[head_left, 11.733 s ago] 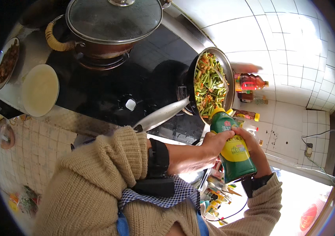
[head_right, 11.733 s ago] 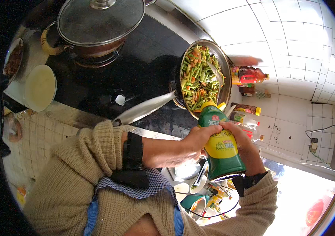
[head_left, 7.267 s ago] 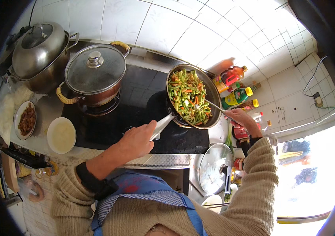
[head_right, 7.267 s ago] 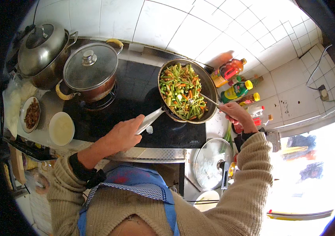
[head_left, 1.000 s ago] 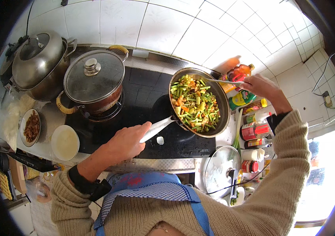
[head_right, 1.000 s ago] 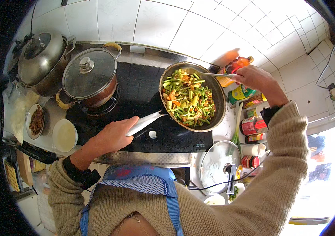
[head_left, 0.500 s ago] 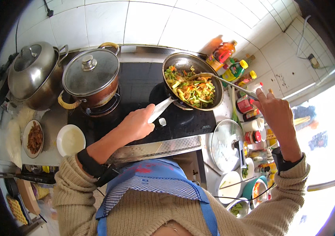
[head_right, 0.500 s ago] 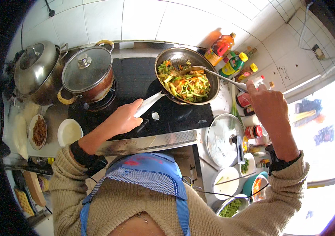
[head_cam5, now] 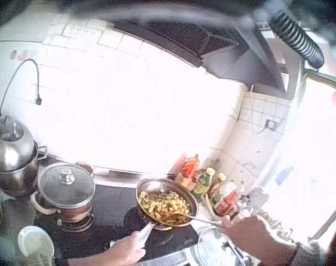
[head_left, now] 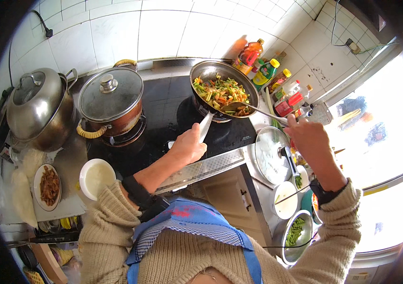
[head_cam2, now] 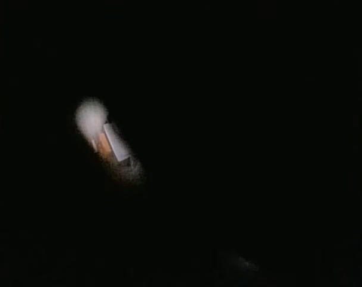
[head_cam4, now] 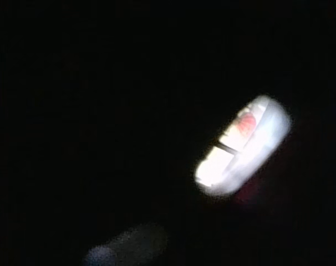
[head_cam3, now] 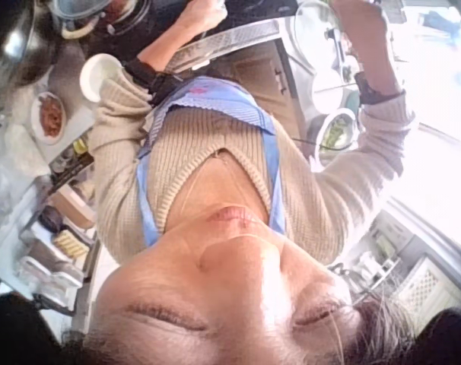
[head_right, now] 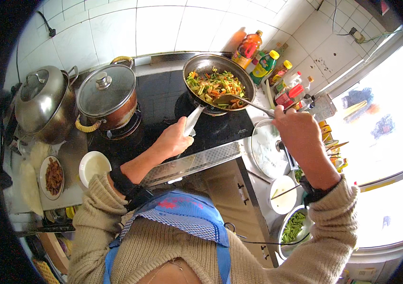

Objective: The person stir-fries mixed vegetables in a pan, adds seasonings, and transfers cooked portions to a bowl. They also handle a pot of boiling water, rinse it in the sink, and add green beans to the pan.

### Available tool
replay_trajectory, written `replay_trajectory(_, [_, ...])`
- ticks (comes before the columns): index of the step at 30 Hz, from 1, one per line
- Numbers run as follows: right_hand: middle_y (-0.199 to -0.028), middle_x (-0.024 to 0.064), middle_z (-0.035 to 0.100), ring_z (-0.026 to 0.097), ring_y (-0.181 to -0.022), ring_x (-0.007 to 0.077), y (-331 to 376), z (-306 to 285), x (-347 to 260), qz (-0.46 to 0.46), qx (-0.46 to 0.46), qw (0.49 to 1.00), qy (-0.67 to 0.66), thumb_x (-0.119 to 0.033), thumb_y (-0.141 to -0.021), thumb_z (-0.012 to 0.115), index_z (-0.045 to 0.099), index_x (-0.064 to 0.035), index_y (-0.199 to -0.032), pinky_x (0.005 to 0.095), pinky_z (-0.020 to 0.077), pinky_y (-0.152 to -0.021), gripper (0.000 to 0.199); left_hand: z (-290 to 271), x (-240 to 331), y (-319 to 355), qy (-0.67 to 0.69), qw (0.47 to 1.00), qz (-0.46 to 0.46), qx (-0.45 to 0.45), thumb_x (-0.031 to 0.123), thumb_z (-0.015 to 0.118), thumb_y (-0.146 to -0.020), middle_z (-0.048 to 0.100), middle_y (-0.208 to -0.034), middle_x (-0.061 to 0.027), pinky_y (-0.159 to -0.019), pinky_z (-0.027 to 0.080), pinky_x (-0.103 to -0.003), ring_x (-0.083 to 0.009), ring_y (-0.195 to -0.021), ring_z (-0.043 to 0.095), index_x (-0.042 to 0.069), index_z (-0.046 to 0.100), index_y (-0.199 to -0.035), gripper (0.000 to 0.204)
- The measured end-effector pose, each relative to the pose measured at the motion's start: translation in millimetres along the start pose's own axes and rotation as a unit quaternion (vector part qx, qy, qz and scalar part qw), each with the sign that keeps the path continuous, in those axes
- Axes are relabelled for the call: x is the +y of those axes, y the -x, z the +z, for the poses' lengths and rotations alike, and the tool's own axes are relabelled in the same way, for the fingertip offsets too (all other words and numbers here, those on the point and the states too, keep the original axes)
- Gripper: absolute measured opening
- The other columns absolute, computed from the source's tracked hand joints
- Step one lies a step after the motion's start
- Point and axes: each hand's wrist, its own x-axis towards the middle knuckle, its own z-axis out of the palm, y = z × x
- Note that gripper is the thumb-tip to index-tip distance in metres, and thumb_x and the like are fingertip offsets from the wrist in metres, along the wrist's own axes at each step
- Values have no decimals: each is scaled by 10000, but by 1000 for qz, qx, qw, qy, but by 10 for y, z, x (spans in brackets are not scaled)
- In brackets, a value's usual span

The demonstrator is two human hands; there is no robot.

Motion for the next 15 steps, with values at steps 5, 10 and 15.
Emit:
replay_trajectory(5, [-713, 82, 648, 684, -654, 242, -253, 336, -358, 31, 35, 998, -35, -360, -893, 592, 559, -80, -952, 353, 539, -537, 288, -19, -3, 79, 7, 1000, 3, 20, 84, 570, -781, 593, -1032, -326, -868, 460, -516, -492, -1004, 567, -50, 412, -1050, 339])
replay_trajectory(10, [-715, 100, 652, 692, -669, 267, -448, 616, -509, 80, 59, 990, -96, -367, -896, 596, 562, -85, -933, 375, 550, -573, 286, -21, 25, 69, 3, 1000, 11, 13, 70, 552, -772, 587, -1020, -337, -865, 452, -523, -501, -987, 563, -60, 411, -1029, 321])
replay_trajectory(15, [-810, 126, 685, 687, -760, 319, -616, 746, -302, 64, 29, 986, -150, -406, -919, 535, 588, -81, -960, 448, 540, -655, 332, -3, -34, 39, -6, 1000, 7, 27, 117, 569, -768, 583, -1038, -337, -847, 449, -507, -481, -991, 573, -54, 419, -1082, 387])
